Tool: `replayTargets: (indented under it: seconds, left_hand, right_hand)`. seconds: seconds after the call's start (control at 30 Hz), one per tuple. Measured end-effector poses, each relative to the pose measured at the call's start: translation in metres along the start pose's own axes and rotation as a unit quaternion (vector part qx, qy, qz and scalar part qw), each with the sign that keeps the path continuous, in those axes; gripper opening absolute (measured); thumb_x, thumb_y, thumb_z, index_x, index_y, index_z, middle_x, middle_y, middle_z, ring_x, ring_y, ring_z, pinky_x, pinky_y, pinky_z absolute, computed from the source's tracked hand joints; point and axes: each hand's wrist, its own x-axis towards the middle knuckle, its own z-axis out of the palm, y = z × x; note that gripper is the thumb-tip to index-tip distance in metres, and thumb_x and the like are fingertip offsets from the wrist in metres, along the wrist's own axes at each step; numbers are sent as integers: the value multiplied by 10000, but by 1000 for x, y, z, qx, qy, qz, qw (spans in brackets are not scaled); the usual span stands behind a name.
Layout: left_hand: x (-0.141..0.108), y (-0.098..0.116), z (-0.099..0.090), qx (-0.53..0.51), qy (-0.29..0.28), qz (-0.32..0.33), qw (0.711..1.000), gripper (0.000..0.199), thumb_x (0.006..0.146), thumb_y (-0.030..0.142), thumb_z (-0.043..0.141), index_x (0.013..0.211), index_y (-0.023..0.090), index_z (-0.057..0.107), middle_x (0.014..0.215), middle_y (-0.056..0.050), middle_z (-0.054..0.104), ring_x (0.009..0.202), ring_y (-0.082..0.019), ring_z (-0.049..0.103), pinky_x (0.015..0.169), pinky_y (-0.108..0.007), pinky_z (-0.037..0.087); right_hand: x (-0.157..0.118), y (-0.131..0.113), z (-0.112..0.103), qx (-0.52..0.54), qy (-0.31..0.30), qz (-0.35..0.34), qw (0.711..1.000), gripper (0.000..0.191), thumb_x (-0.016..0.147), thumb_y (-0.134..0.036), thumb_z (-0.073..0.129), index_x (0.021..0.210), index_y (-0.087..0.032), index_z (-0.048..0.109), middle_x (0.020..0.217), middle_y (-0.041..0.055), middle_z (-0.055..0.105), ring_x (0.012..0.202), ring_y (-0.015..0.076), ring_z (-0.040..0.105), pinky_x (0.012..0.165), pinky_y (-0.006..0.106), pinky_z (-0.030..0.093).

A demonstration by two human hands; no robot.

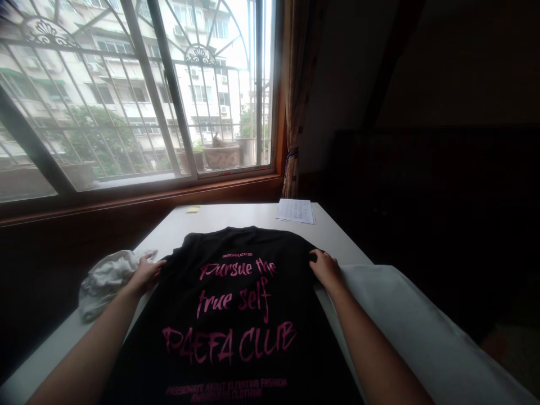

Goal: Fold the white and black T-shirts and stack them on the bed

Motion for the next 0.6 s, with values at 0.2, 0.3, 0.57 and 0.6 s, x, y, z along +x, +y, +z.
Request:
replayTargets:
  seconds: [0.2,0.3,0.57,0.6]
  left_hand:
    - [-16,29,-43,-65,125,66,988,549,882,243,525,1411,152,409,916,5,535,768,-121,612,685,-238,544]
    - [-26,41,-78,-62,168,98,979,560,871,251,543,1397,86,445,998,-35,579,912,-188,626,742,-291,552]
    - [-83,13,-94,158,-64,196,966,588,733,585,690,1170,192,675,1203,-129,641,1160,-368,620,888,-477,588]
    - [-95,4,-92,177,-100,208,957,582,738,606,687,1172,218,684,1254,-126,624,1205,-369,598,929,-492,576]
  right_hand:
    - [-1,-8,-13,62,77,-2,995,227,849,-278,523,999,-236,688,992,68,556,952,245,613,893,369,491]
    - [0,-8,-22,93,106,-14,990,233,842,-303,529,1004,-233,681,969,66,543,967,251,605,946,385,489]
    - [-9,5,-43,119,187,-55,973,246,821,-235,502,994,-229,676,1076,103,546,1089,278,567,1039,438,457]
    - [-11,7,-47,118,197,-60,971,252,827,-228,490,996,-225,677,1122,113,543,1133,282,554,1064,444,441]
